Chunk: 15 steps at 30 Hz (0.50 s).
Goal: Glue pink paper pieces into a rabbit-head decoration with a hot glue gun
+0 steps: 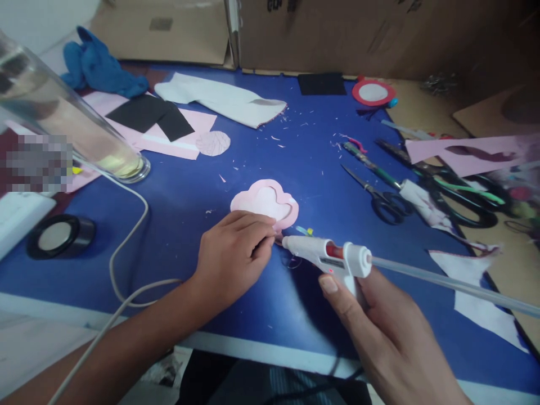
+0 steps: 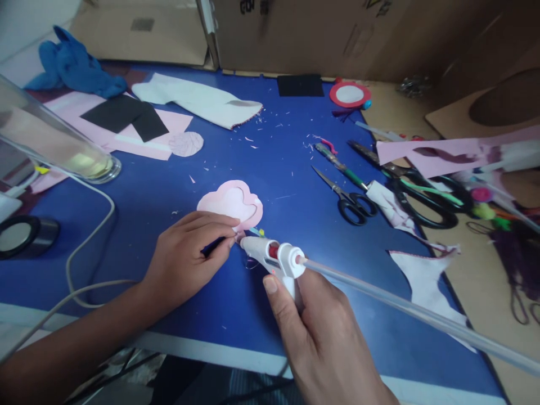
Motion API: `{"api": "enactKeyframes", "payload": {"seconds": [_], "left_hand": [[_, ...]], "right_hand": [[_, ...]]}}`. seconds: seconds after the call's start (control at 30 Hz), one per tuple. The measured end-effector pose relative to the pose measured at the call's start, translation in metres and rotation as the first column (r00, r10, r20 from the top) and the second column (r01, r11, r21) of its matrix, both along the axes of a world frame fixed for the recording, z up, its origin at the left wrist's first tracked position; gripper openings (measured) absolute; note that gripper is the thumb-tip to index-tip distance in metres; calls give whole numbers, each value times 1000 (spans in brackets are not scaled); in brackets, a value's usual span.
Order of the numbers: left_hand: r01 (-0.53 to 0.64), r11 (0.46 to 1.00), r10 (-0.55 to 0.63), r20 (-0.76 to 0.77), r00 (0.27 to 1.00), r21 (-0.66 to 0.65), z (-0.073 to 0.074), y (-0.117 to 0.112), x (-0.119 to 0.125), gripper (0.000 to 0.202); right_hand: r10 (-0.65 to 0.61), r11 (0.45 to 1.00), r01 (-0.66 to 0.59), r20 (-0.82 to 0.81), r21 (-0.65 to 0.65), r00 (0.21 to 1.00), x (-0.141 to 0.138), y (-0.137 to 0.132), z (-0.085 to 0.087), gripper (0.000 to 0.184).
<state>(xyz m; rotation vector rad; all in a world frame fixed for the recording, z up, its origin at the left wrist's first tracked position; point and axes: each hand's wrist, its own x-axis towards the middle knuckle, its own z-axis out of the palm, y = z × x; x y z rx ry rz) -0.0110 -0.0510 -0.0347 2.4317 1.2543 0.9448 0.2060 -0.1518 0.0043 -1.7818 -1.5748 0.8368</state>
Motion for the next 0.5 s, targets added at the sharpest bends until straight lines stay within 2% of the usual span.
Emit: {"api": "enactKeyframes", "payload": {"seconds": [0.13, 0.4, 0.5], "left_hand": [[6, 1000, -6, -1, 1000, 2, 0, 0, 0, 19], [8, 1000, -8, -6, 1000, 5, 2, 0, -1, 22], [6, 1000, -6, -5, 1000, 13, 1, 1, -1, 21]], "right_hand": [[-7, 1000, 7, 2, 0, 1000, 2, -2, 0, 35], [-41, 999, 41, 3, 5, 999, 1, 0, 3, 48], [-48, 999, 48, 16, 1, 999, 2, 0, 3, 46]]}}
